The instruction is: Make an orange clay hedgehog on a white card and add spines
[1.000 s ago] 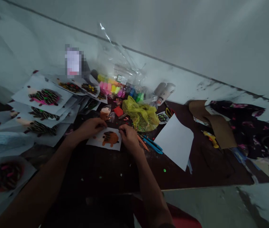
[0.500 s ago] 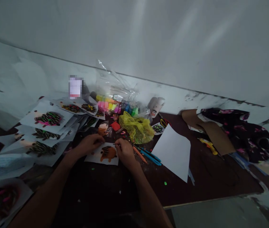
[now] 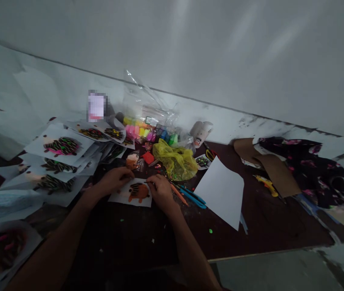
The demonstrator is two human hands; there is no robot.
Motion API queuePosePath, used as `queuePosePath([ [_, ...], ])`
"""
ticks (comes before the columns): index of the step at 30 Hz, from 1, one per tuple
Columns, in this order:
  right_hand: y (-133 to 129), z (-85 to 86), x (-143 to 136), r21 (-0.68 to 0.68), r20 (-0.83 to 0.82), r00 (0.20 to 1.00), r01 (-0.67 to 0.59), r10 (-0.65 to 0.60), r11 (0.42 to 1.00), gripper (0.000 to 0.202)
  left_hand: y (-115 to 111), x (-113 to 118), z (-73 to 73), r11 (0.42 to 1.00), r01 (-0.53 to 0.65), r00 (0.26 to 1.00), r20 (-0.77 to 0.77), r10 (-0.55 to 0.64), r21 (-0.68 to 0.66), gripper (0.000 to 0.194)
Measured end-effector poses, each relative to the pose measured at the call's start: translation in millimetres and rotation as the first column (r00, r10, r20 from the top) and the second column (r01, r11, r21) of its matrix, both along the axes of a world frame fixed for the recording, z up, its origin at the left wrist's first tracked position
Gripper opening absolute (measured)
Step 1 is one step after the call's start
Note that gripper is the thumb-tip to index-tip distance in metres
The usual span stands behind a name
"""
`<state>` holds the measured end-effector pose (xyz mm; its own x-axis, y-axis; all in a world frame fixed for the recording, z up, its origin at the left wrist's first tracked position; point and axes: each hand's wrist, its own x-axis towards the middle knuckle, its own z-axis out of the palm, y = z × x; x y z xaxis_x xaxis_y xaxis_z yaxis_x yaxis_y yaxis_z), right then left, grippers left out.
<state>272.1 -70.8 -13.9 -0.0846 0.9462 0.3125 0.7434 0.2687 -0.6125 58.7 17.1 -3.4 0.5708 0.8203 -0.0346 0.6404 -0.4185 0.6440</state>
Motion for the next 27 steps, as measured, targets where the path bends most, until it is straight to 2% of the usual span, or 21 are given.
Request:
queuePosePath([
  [12,0,-0.3,6,-0.008,-0.031,0.999,-0.039,0.039,0.999,0.016,3,-1,-1.5,1.0,0.014,0.998,-0.055,-0.014,-0.001,0.026],
  [21,-1,3.7,-2,-0.094,0.023,0.997,-0.068,0.07,0.993,0.018,5,-2,-4.3,1.0,0.017,0.999,-0.049,-0.016,0.02,0.028],
  [27,1,-0.9,-5,-0.085,0.07,0.995,-0.066,0.072,0.994,0.02,4,-2,-1.0,1.0,0.013,0.999,-0.051,-0.012,0.008,0.025],
])
